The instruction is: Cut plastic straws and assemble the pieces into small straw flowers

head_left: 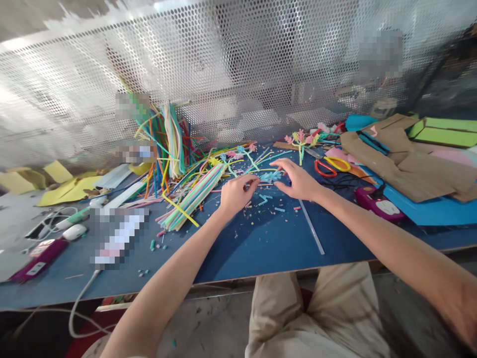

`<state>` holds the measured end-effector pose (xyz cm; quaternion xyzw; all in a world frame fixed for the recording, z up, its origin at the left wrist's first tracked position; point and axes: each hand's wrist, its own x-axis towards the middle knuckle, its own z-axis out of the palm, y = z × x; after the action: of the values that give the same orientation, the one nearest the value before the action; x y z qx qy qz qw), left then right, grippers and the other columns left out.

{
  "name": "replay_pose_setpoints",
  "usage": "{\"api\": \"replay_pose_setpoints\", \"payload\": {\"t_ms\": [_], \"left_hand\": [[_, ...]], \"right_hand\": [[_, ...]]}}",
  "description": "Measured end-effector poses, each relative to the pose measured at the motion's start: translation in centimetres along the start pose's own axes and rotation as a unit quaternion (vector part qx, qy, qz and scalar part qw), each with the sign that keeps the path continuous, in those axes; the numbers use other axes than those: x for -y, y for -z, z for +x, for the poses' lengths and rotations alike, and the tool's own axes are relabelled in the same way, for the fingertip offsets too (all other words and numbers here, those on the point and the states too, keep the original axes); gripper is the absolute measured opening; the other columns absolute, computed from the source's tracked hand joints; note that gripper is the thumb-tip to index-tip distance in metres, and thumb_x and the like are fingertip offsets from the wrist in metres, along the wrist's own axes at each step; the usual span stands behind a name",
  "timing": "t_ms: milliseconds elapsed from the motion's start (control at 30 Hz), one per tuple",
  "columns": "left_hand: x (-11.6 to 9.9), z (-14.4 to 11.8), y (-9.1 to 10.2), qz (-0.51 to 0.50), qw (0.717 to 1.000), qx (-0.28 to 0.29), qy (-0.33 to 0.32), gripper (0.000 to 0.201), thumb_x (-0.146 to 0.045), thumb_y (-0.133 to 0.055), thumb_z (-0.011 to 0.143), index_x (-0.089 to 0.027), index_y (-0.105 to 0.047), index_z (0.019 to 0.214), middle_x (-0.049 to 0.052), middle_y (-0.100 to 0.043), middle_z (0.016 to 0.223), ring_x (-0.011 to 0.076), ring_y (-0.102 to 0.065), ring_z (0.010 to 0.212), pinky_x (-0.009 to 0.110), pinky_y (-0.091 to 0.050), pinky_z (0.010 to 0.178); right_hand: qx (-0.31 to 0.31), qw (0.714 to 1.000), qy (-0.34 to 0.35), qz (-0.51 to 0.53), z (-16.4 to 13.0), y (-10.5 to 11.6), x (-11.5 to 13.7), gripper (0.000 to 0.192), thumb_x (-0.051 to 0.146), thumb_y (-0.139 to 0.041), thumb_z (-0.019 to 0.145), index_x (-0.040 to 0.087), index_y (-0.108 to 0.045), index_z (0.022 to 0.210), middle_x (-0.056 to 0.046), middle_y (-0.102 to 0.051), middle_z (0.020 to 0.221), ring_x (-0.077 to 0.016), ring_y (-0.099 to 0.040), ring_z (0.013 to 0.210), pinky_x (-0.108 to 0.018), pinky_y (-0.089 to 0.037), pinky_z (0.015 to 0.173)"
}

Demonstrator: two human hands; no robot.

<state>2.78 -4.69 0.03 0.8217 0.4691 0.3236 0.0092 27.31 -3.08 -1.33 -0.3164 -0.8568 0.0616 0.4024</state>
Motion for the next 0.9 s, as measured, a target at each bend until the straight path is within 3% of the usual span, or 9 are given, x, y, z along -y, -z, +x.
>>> {"api": "replay_pose_setpoints", "payload": {"t_ms": [233,400,633,900], "left_hand": [[0.2,0.0,-0.4,-0.008,0.999,0.001,-0.045,0.023,-0.038,-0.053,0.099,-0.025,-0.071,0.103,0.000,-0.075,0.096,0.0109,-0.064,0.069,0.024,-0.047,0.071],[-0.2,-0.4,-0.5,-0.012,0.997,0.020,-0.073,0.019,-0.034,-0.055,0.097,-0.025,-0.071,0.103,-0.001,-0.075,0.092,0.0101,-0.060,0.064,0.024,-0.046,0.067],[-0.5,-0.5,-0.4,-0.018,0.996,0.015,-0.088,0.021,-0.035,-0.056,0.097,-0.023,-0.071,0.104,0.002,-0.076,0.096,0.0119,-0.066,0.072,0.024,-0.046,0.065],[-0.4,-0.3,-0.1,-0.030,0.996,0.024,-0.085,0.022,-0.035,-0.055,0.097,-0.023,-0.072,0.103,0.003,-0.076,0.096,0.0131,-0.067,0.076,0.024,-0.046,0.065]], "right_hand": [[0.022,0.998,0.015,0.053,0.1,0.0,0.8,0.057,0.039,-0.067,0.089,0.029,-0.048,0.141,-0.009,-0.057,0.137,-0.0276,-0.056,0.125,-0.048,-0.050,0.105],[0.024,0.996,0.060,0.067,0.1,-0.2,1.2,0.037,0.034,-0.066,0.091,0.029,-0.062,0.127,-0.006,-0.064,0.128,-0.0232,-0.060,0.121,-0.043,-0.051,0.106],[-0.003,0.994,0.072,0.085,0.0,-0.6,1.3,0.017,0.031,-0.063,0.095,0.024,-0.071,0.108,-0.005,-0.072,0.109,-0.0179,-0.067,0.104,-0.036,-0.055,0.096],[0.002,0.995,0.048,0.087,0.0,-0.1,1.1,0.020,0.037,-0.065,0.093,0.025,-0.074,0.107,-0.004,-0.075,0.107,-0.0174,-0.069,0.099,-0.033,-0.055,0.092]]}}
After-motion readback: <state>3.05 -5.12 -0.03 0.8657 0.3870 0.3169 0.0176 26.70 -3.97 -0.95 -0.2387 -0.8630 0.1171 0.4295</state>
